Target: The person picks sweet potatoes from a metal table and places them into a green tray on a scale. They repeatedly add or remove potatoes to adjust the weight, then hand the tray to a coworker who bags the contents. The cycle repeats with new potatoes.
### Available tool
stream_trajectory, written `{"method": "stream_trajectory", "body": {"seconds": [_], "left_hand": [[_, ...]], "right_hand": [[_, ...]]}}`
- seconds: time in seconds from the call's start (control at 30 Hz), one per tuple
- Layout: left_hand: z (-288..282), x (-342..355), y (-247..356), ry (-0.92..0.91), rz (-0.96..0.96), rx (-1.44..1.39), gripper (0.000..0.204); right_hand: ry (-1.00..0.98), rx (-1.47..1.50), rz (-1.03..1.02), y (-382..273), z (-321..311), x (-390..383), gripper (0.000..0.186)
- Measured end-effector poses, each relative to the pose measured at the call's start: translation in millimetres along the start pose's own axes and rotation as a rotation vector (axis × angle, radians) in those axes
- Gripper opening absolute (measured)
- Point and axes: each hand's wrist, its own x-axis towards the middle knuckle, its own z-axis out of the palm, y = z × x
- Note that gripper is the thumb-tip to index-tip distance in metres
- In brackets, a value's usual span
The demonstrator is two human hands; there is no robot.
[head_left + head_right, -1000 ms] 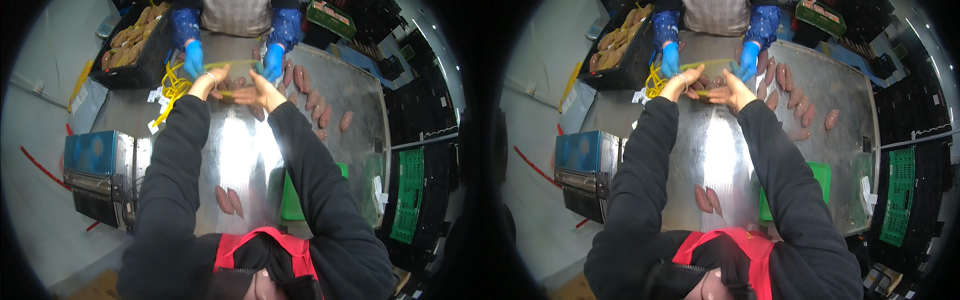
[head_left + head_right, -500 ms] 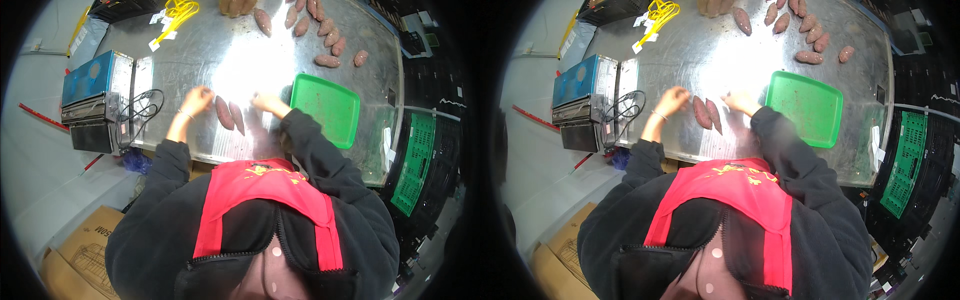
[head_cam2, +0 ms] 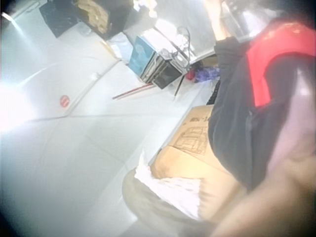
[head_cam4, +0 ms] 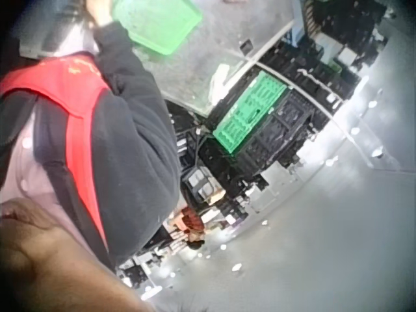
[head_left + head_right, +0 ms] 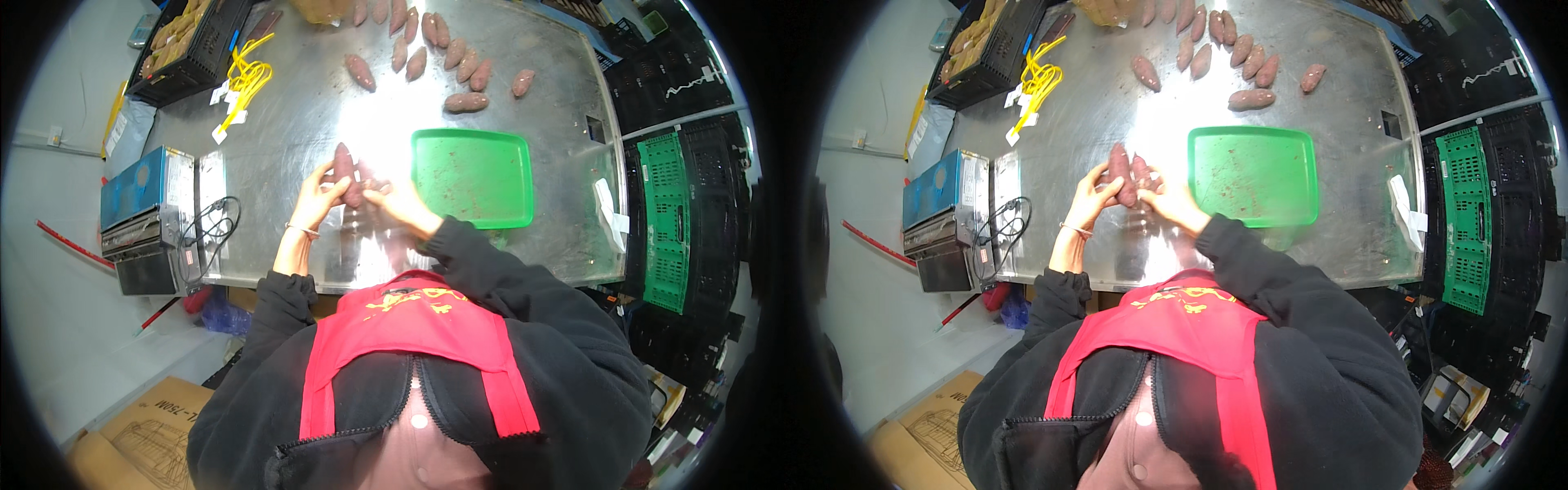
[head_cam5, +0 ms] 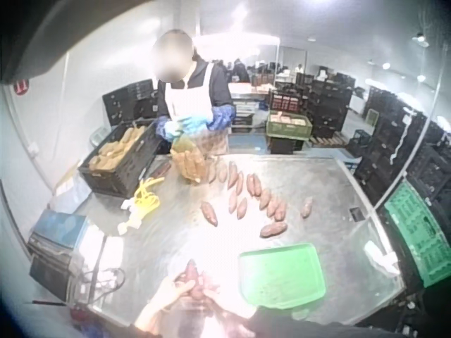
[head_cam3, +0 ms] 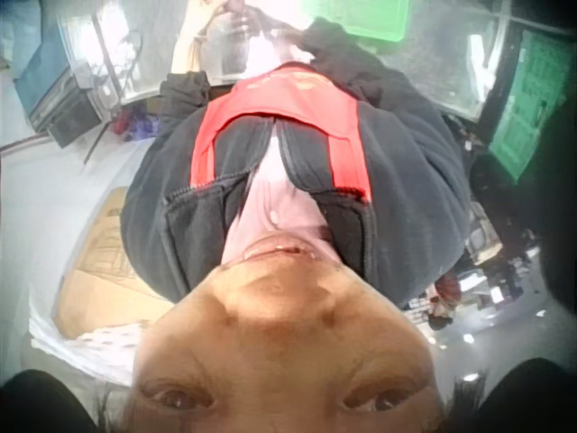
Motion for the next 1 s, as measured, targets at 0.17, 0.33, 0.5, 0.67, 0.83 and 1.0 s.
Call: {"method": "stream_trajectory", "body": {"seconds": [0.17, 0.33, 0.5, 0.67, 0.83, 1.0], "left_hand": [[110.0, 44.7, 7.2, -0.159, 0.015, 0.259, 0.064], [177.6, 61.1, -37.4, -0.054, 0.052, 0.528, 0.064], [176.1, 65.2, -23.5, -0.135, 0.179, 0.756, 0.065], [128.2, 156.8, 7.7, -0.031, 0.275, 0.885, 0.057], [102.4, 325.9, 24.6, 0.123, 0.417, 0.952, 0.069], [127.4, 419.9, 7.2, 0.091, 0.138, 1.232, 0.093]], "right_hand": [[0.4, -0.32, -0.157, -30.5, -110.8, -47.3, 0.059], [0.461, -0.42, -0.044, -4.6, -154.3, -60.6, 0.058], [0.446, -0.451, -0.123, 3.4, -158.0, -62.6, 0.057], [0.296, -0.55, -0.105, -28.6, -183.3, -58.2, 0.049], [0.436, -0.652, -0.354, -58.2, -247.8, 0.4, 0.034], [0.344, -0.97, -0.538, -52.4, -297.0, 95.6, 0.037]]}}
